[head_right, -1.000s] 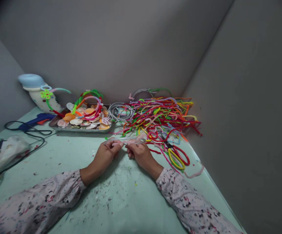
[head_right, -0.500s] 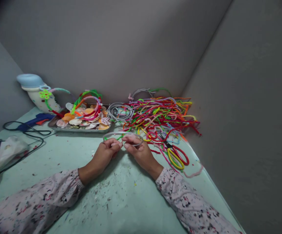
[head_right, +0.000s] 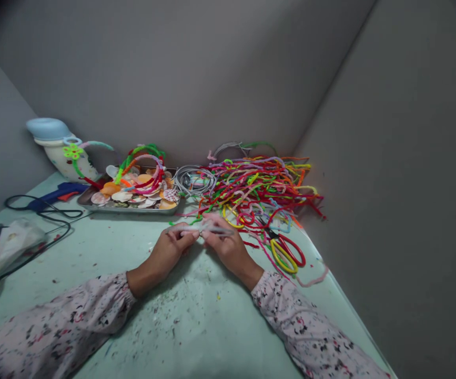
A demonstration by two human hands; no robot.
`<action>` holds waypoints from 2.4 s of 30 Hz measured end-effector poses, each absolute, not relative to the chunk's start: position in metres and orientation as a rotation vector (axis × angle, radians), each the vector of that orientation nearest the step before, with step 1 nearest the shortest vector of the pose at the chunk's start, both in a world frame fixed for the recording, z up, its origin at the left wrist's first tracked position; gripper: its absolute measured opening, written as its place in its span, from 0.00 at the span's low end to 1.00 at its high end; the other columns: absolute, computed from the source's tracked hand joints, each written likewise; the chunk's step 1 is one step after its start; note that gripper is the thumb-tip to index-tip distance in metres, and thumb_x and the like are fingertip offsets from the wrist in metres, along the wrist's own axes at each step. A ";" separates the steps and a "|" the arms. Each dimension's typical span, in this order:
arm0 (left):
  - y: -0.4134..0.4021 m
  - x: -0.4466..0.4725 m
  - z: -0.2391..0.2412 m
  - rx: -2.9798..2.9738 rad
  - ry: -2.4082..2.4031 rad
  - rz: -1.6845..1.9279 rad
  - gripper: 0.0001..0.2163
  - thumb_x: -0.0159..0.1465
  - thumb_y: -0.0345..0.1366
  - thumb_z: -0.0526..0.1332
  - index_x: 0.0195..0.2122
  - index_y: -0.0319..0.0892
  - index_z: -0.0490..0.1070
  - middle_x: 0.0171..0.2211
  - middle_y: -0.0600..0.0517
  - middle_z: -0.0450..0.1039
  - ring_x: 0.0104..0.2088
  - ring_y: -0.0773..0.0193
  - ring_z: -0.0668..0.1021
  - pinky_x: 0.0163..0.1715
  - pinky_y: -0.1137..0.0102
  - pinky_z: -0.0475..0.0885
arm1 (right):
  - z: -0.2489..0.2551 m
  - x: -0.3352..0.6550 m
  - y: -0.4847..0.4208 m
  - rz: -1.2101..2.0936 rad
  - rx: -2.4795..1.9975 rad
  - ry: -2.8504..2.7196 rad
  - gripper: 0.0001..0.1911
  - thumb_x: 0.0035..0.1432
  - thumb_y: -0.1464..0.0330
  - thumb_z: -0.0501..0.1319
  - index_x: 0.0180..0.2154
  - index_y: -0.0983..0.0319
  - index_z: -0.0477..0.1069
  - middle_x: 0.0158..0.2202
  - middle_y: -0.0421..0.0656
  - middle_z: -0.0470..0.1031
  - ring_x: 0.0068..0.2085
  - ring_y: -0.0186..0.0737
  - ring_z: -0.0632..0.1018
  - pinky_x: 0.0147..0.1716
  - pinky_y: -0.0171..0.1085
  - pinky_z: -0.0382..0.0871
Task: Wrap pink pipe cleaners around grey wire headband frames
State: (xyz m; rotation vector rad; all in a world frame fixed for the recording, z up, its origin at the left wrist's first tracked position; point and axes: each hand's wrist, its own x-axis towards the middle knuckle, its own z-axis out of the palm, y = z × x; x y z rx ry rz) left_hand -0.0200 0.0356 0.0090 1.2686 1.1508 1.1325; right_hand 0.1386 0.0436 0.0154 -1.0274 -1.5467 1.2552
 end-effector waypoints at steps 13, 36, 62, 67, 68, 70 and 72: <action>0.036 -0.018 0.010 1.199 1.153 1.081 0.10 0.53 0.38 0.61 0.19 0.40 0.65 0.14 0.58 0.58 0.16 0.72 0.59 0.18 0.73 0.52 | 0.012 0.141 0.041 1.198 -0.988 -1.602 0.12 0.54 0.62 0.62 0.39 0.59 0.74 0.35 0.42 0.72 0.37 0.39 0.72 0.38 0.38 0.67; 0.030 -0.018 0.004 1.312 0.990 1.120 0.10 0.56 0.40 0.59 0.24 0.39 0.66 0.15 0.59 0.60 0.17 0.72 0.61 0.19 0.75 0.55 | -0.007 0.134 0.027 1.154 -1.133 -1.543 0.15 0.60 0.59 0.54 0.27 0.61 0.68 0.21 0.38 0.69 0.21 0.33 0.70 0.21 0.33 0.63; 0.024 -0.015 0.003 1.520 1.224 1.192 0.10 0.57 0.38 0.57 0.21 0.40 0.63 0.17 0.58 0.60 0.19 0.71 0.62 0.21 0.75 0.56 | -0.018 0.128 0.024 1.141 -1.141 -1.473 0.13 0.59 0.62 0.54 0.25 0.60 0.66 0.20 0.37 0.67 0.19 0.33 0.68 0.19 0.33 0.61; 0.024 -0.018 0.002 1.519 1.178 1.204 0.08 0.57 0.37 0.55 0.22 0.40 0.63 0.17 0.58 0.59 0.20 0.70 0.63 0.21 0.74 0.56 | -0.010 0.128 0.017 1.038 -1.103 -1.610 0.11 0.59 0.66 0.52 0.26 0.60 0.66 0.21 0.37 0.67 0.21 0.33 0.69 0.21 0.32 0.62; 0.025 -0.018 0.001 1.517 1.162 1.205 0.08 0.56 0.37 0.55 0.23 0.40 0.63 0.17 0.58 0.60 0.20 0.70 0.63 0.21 0.74 0.56 | -0.008 0.129 0.016 1.004 -1.095 -1.645 0.11 0.59 0.67 0.52 0.26 0.60 0.66 0.21 0.37 0.67 0.22 0.33 0.69 0.22 0.32 0.62; 0.026 -0.019 -0.001 1.506 1.146 1.219 0.08 0.56 0.37 0.55 0.22 0.40 0.63 0.17 0.58 0.59 0.20 0.70 0.62 0.21 0.74 0.56 | -0.005 0.129 0.013 0.961 -1.077 -1.682 0.11 0.60 0.67 0.52 0.26 0.60 0.65 0.21 0.36 0.66 0.23 0.33 0.69 0.23 0.32 0.61; 0.026 -0.018 -0.002 1.489 1.145 1.232 0.08 0.55 0.37 0.55 0.22 0.41 0.64 0.16 0.58 0.60 0.20 0.69 0.62 0.21 0.73 0.56 | -0.004 0.129 0.013 0.951 -1.066 -1.692 0.11 0.60 0.67 0.52 0.26 0.60 0.66 0.21 0.36 0.66 0.23 0.33 0.69 0.23 0.32 0.61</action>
